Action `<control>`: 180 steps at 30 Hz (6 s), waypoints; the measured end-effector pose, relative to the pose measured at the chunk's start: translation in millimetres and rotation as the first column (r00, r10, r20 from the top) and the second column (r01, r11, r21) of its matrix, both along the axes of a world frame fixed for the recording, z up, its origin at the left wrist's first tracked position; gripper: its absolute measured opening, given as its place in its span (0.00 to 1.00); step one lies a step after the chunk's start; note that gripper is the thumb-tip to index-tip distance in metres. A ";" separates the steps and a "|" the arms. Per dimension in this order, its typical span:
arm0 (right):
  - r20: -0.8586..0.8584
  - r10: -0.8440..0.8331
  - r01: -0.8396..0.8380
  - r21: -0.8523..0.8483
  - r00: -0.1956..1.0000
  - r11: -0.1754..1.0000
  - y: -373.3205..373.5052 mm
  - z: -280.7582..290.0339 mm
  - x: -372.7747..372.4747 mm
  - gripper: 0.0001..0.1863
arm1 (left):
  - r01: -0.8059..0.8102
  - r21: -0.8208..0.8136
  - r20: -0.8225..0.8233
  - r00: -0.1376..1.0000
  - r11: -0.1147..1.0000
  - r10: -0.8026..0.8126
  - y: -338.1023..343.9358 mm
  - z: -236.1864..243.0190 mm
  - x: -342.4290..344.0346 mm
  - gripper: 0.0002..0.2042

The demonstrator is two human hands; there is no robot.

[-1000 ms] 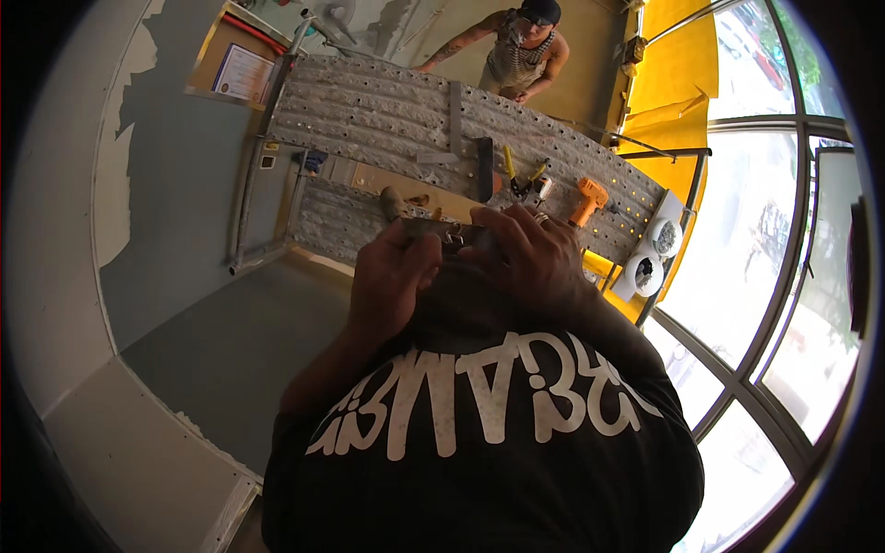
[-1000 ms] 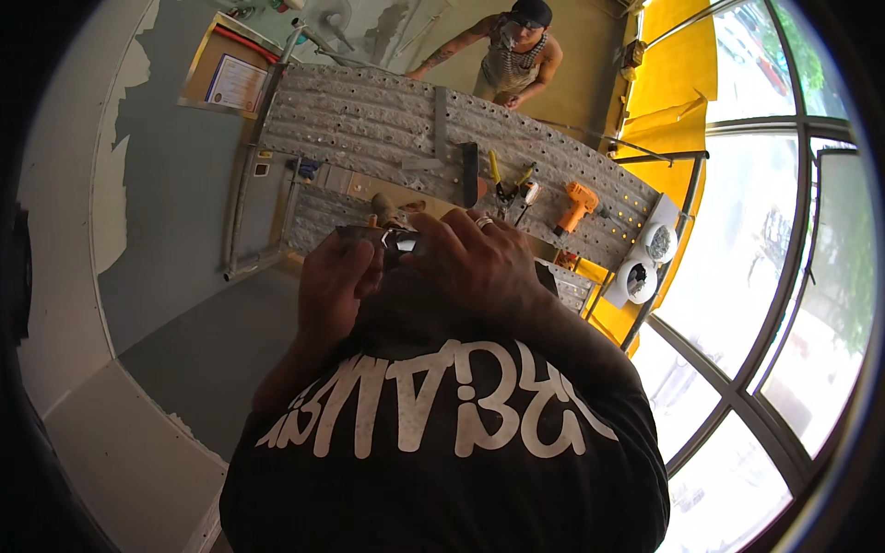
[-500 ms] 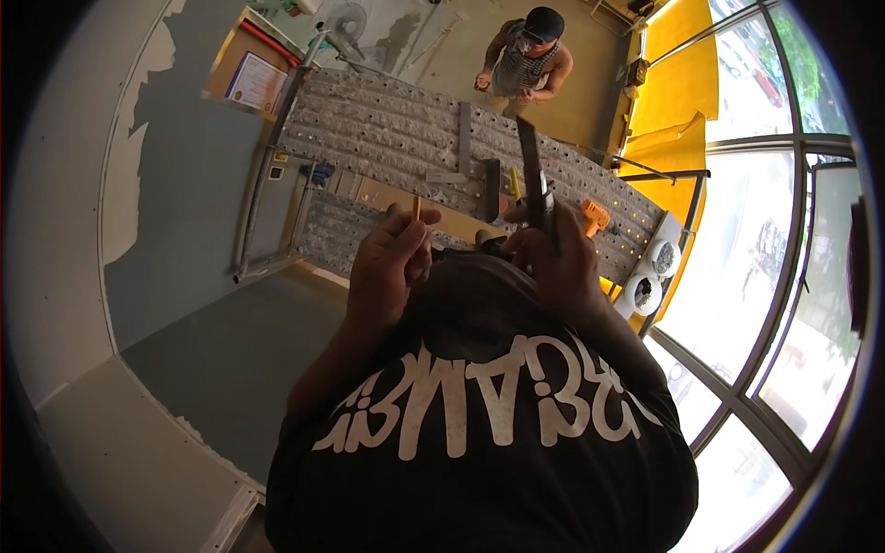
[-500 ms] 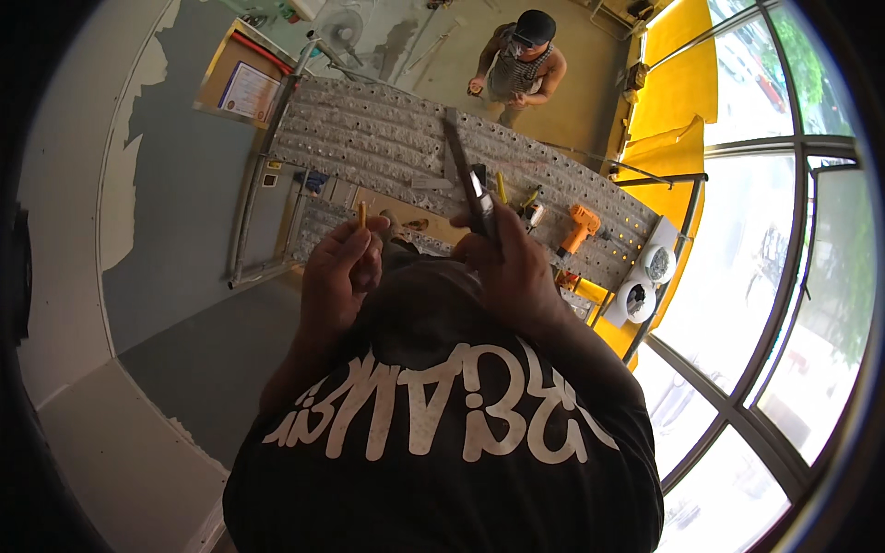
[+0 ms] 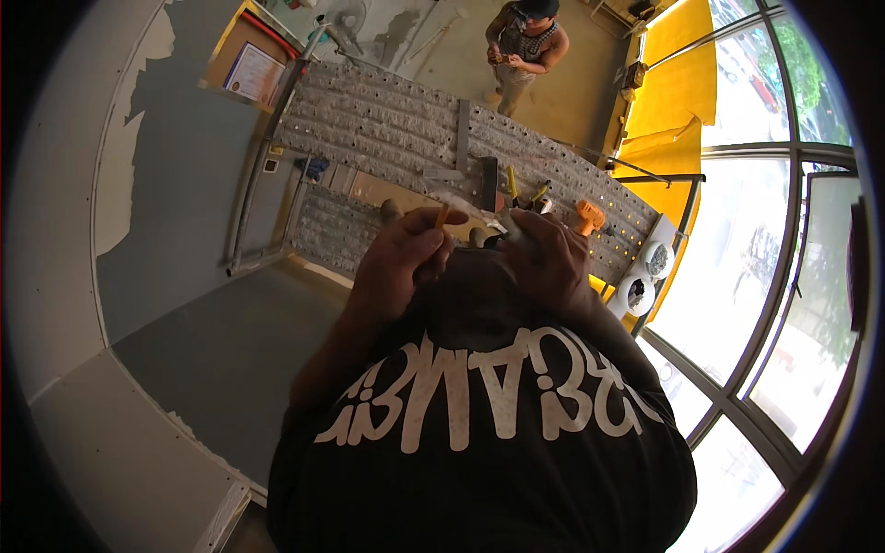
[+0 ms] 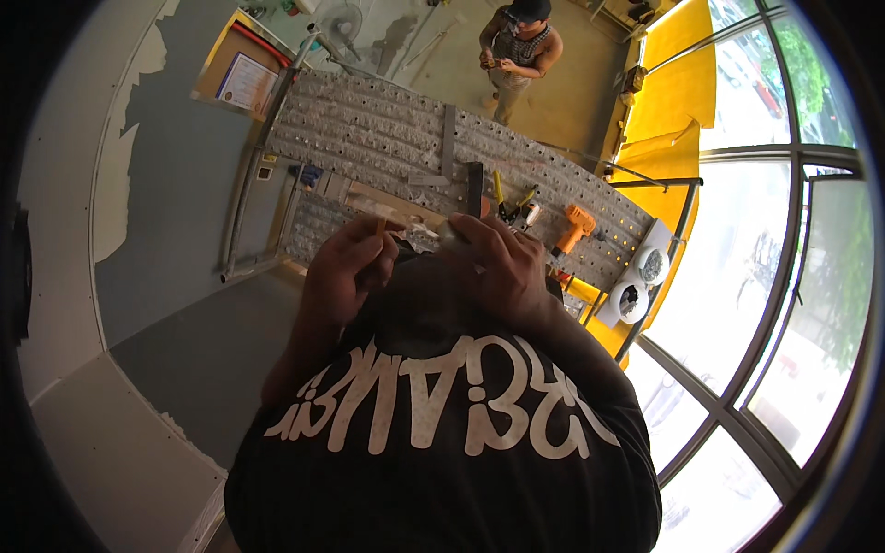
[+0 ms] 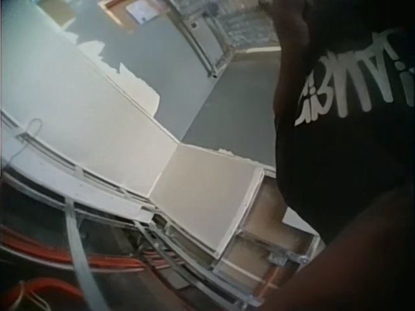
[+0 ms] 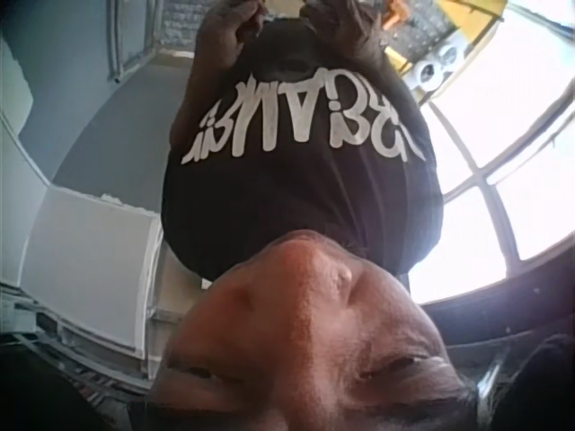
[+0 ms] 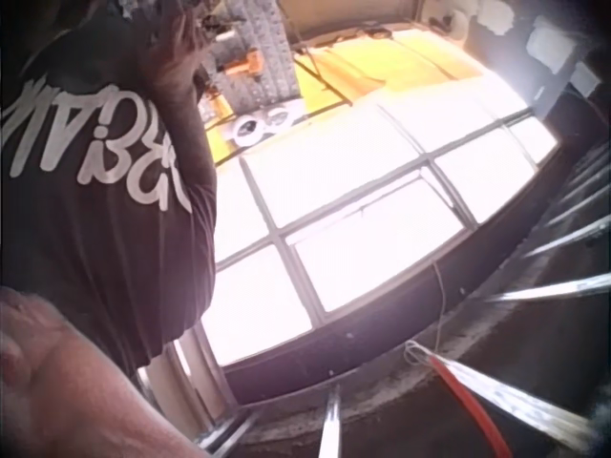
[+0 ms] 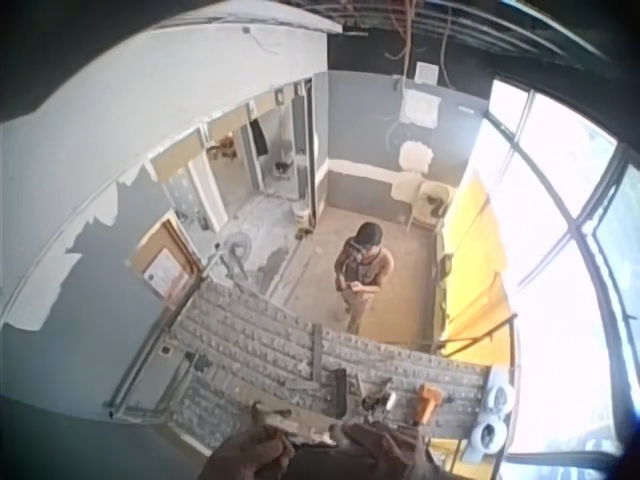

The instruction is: The person measures a section of a drywall corner with a tape measure, marks a metal trim piece with a pencil, and cuts the metal trim using shears.

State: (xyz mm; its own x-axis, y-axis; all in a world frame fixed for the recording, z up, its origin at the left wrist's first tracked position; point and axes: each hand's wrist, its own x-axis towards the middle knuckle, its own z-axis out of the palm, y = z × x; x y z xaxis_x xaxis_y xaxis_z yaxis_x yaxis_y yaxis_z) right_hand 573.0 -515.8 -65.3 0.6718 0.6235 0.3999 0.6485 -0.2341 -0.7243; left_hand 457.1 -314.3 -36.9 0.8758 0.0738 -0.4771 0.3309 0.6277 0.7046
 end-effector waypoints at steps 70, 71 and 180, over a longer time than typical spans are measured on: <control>-0.075 0.270 -0.278 -0.138 0.960 0.950 5.1 35.2 -12.9 0.18 | 0.148 0.503 -0.163 0.984 0.852 -0.075 -34.5 42.0 -34.3 0.11; -0.086 0.276 -0.286 -0.138 0.957 0.948 4.6 35.2 -13.0 0.18 | 0.147 0.504 -0.164 0.984 0.851 -0.073 -34.7 41.3 -35.7 0.11; -0.094 0.368 -0.369 0.010 0.925 0.929 34.9 28.4 -23.9 0.20 | -0.281 0.041 -0.125 0.951 0.959 0.284 -35.9 39.7 -53.4 0.09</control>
State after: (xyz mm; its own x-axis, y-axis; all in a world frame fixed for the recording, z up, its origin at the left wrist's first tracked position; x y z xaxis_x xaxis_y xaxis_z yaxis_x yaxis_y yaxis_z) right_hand 549.1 -480.9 -36.9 0.4278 0.8370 0.3413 0.6206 0.0026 -0.7841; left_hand 403.8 -350.2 2.8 0.7490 0.3212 -0.5795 0.2310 0.6931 0.6828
